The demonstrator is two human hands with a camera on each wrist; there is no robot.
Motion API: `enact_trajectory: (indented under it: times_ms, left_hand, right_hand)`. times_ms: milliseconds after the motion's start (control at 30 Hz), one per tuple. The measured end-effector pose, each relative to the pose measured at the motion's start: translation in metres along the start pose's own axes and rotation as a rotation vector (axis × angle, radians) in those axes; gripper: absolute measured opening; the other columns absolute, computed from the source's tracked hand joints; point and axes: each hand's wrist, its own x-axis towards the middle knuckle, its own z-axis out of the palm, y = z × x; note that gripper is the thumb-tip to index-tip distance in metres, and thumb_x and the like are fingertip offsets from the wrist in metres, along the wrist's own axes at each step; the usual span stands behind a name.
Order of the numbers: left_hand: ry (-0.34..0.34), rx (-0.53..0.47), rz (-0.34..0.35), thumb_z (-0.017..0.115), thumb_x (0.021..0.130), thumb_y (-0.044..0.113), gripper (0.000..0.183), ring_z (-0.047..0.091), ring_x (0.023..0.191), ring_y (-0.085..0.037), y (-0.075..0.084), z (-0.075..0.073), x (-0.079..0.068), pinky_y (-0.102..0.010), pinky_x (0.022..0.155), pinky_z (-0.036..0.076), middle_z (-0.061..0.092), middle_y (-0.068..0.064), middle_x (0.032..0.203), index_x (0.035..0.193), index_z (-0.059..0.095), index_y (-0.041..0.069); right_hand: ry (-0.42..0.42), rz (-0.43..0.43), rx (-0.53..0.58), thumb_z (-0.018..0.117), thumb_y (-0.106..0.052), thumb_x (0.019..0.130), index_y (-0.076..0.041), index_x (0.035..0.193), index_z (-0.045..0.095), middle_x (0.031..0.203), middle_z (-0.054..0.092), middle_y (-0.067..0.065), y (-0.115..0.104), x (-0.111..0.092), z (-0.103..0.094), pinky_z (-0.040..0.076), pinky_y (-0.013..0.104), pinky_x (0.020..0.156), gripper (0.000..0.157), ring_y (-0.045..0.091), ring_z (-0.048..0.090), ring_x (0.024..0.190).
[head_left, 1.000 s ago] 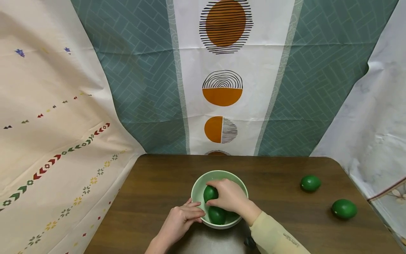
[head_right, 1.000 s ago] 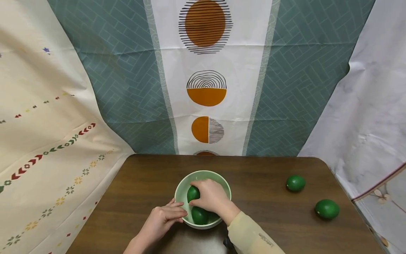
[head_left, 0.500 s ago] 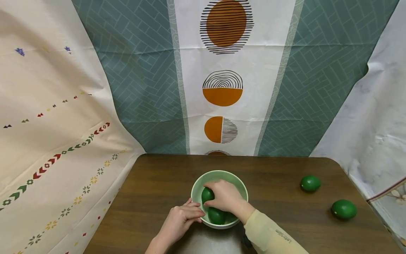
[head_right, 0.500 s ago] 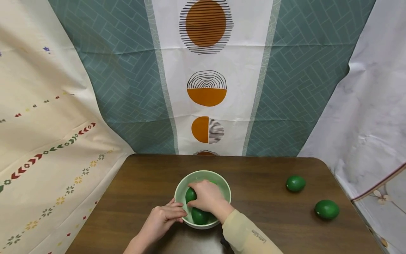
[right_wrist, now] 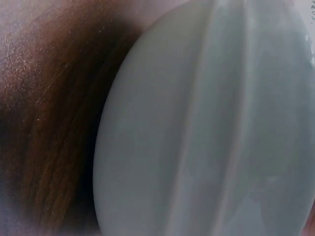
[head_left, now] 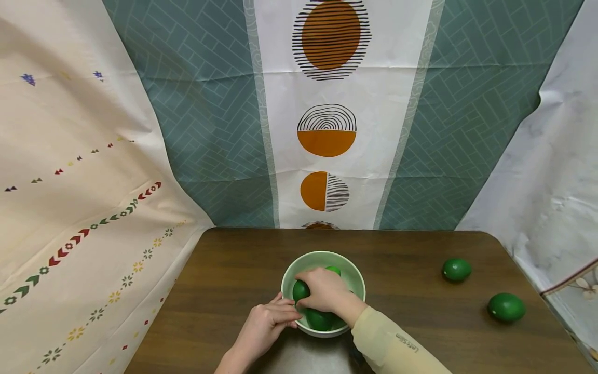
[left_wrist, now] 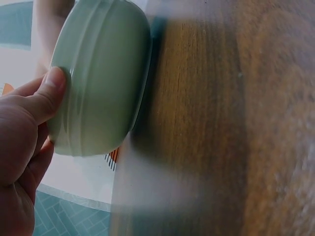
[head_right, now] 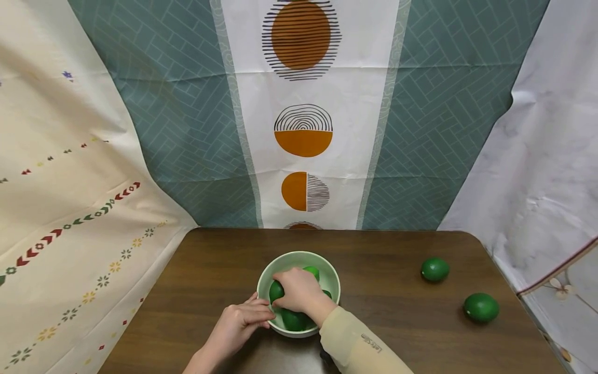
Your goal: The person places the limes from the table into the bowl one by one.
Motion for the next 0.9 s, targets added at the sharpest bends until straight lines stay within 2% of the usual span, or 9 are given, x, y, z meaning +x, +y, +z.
enact_trajectory:
  times_ms: [200, 433, 567, 733, 900]
  left_hand:
    - [0.025, 0.013, 0.031, 0.091, 0.079, 0.008, 0.022, 0.077, 0.102, -0.013, -0.0002, 0.0005, 0.0002, -0.059, 0.103, 0.057, 0.079, 0.013, 0.100, 0.099, 0.086, 0.017]
    - [0.008, -0.001, -0.006, 0.090, 0.080, 0.008, 0.020, 0.076, 0.106, -0.011, 0.0000, 0.0006, -0.0005, -0.056, 0.108, 0.054, 0.078, 0.015, 0.101, 0.098, 0.086, 0.016]
    - [0.017, 0.007, 0.012, 0.091, 0.079, 0.008, 0.021, 0.076, 0.105, -0.012, -0.0006, 0.0012, -0.0007, -0.057, 0.105, 0.056, 0.078, 0.015, 0.100, 0.097, 0.086, 0.015]
    - [0.012, 0.010, -0.002, 0.091, 0.079, 0.008, 0.019, 0.076, 0.106, -0.012, 0.0009, 0.0008, -0.0003, -0.056, 0.107, 0.055, 0.079, 0.015, 0.100, 0.097, 0.086, 0.015]
    - [0.022, 0.022, 0.025, 0.090, 0.079, 0.009, 0.021, 0.076, 0.103, -0.013, 0.0016, 0.0008, 0.0000, -0.057, 0.104, 0.056, 0.078, 0.014, 0.101, 0.098, 0.086, 0.015]
  right_hand:
    - [-0.012, -0.023, -0.006, 0.093, -0.042, 0.081, -0.022, 0.127, 0.076, 0.109, 0.075, -0.008, -0.0013, 0.0013, 0.0016, 0.058, 0.034, 0.075, 0.053, 0.014, 0.068, 0.096]
    - [-0.022, -0.036, -0.005, 0.093, -0.040, 0.082, -0.021, 0.127, 0.076, 0.111, 0.076, -0.008, -0.0014, 0.0018, 0.0027, 0.059, 0.035, 0.078, 0.052, 0.014, 0.069, 0.098]
    - [-0.028, -0.039, -0.006, 0.092, -0.041, 0.083, -0.022, 0.129, 0.075, 0.113, 0.076, -0.008, -0.0005, 0.0017, 0.0035, 0.060, 0.034, 0.079, 0.053, 0.013, 0.069, 0.100]
    - [-0.030, -0.037, -0.005, 0.092, -0.042, 0.083, -0.022, 0.131, 0.074, 0.116, 0.076, -0.008, 0.0009, 0.0013, 0.0035, 0.060, 0.034, 0.081, 0.055, 0.013, 0.069, 0.101]
    - [-0.022, -0.033, 0.000, 0.091, -0.042, 0.083, -0.021, 0.134, 0.074, 0.117, 0.076, -0.007, 0.0018, 0.0010, 0.0020, 0.060, 0.035, 0.081, 0.057, 0.014, 0.070, 0.101]
